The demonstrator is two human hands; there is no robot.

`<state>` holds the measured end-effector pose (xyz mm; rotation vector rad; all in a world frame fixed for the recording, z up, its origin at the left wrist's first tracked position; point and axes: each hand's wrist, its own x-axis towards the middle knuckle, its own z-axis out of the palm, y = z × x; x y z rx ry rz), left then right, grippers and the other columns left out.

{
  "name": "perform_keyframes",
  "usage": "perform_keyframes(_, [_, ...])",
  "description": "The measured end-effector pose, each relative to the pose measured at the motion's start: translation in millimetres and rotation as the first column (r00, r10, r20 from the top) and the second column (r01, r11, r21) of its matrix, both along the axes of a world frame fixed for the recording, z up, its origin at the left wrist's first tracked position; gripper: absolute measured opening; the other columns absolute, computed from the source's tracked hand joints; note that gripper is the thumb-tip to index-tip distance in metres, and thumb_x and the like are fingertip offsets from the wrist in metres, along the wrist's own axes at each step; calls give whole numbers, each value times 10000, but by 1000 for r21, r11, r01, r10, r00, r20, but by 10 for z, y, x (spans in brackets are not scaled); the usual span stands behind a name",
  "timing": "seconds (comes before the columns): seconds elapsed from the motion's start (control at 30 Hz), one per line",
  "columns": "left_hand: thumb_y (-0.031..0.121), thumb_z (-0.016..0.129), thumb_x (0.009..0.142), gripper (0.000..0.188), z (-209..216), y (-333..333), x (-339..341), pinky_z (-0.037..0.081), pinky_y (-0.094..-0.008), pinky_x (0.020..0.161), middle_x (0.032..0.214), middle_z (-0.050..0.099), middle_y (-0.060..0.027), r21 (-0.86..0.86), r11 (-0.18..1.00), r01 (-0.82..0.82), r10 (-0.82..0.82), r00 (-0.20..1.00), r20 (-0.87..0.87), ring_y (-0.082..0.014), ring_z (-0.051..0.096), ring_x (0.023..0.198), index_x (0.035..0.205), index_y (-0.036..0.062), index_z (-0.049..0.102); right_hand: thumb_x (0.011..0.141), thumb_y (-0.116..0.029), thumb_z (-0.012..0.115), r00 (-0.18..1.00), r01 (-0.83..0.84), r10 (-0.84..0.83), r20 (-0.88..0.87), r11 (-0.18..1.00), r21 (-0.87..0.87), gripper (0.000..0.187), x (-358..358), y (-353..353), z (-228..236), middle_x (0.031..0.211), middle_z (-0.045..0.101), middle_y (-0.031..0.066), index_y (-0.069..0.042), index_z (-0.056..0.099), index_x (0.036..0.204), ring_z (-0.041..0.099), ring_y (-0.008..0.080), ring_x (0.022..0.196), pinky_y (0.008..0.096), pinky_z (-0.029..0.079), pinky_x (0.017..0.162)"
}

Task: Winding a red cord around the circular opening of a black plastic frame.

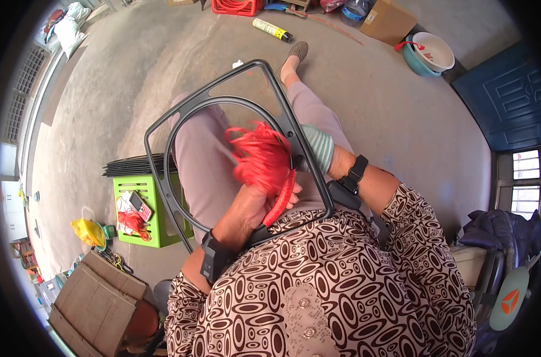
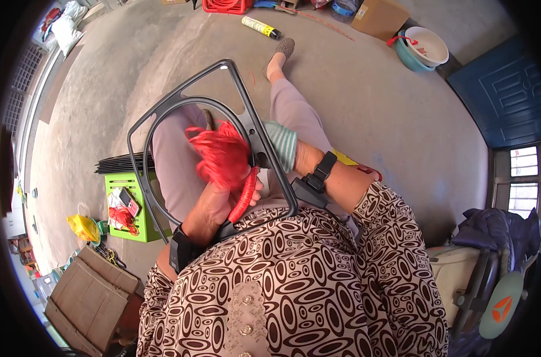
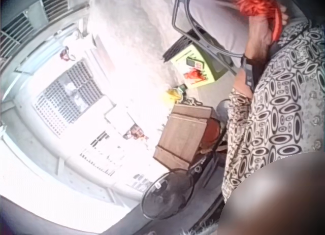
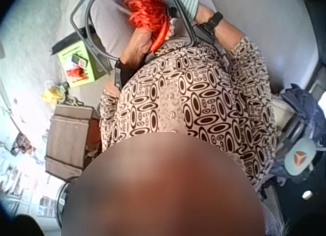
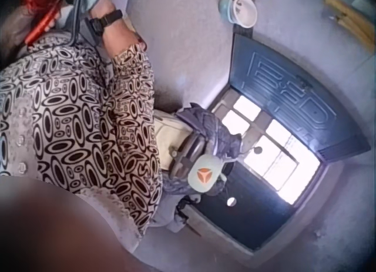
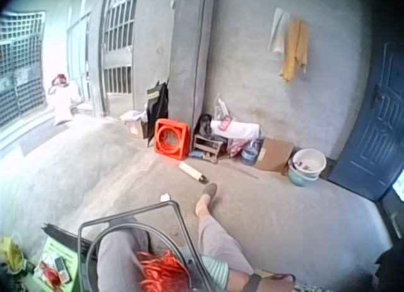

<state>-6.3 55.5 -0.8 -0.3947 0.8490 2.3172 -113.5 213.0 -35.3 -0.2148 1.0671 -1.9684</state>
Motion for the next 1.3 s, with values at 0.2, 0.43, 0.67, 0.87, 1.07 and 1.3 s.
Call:
perform_keyframes(0.2, [190,621,868,291,-67,46,39,567,-329,672,944,648,-96,98,978,-185,189,981,-37,-197,652,775,1104,32,561,931,-402,454,948,0,73,311,974,-228,400,46,12,473,886,660,116,-40,614,983,631,231,740,347,526,711])
perform_keyframes(0.43, [170,624,870,328,-122,55,42,535,-332,813,1089,608,-96,-57,959,-278,271,957,-105,-195,624,932,1148,17,542,802,-230,693,972,-182,220,-81,927,329,318,27,61,527,922,640,26,-23,610,1028,583,106,815,266,476,737])
perform_keyframes(0.67, [98,622,856,222,-107,18,-7,527,-281,743,963,654,-78,-123,930,-347,319,926,-205,-139,631,832,1052,-5,605,799,-259,674,945,-57,237,-227,800,598,486,430,455,480,1042,614,56,32,550,1167,550,125,948,271,441,852])
perform_keyframes(0.87, [121,636,854,247,-189,44,1,542,-268,695,951,657,-79,-195,928,-316,259,927,-271,-138,638,801,1065,-2,601,812,-275,676,985,139,-79,-156,897,420,419,500,300,628,984,632,48,19,598,1100,558,111,912,261,445,838])
perform_keyframes(1.07, [179,650,853,215,-189,5,1,525,-255,645,891,643,-47,-134,946,-295,253,931,-263,-116,613,736,994,22,609,717,-234,720,975,110,55,-213,718,687,326,653,237,661,740,667,80,3,667,935,601,149,687,292,493,655])
perform_keyframes(1.3, [171,593,898,143,-83,18,2,492,-225,579,770,624,-23,-122,951,-283,263,952,-159,-77,563,622,843,40,608,771,-277,705,820,160,262,-509,748,644,448,765,420,395,931,621,25,-5,575,1103,548,70,820,244,461,704])
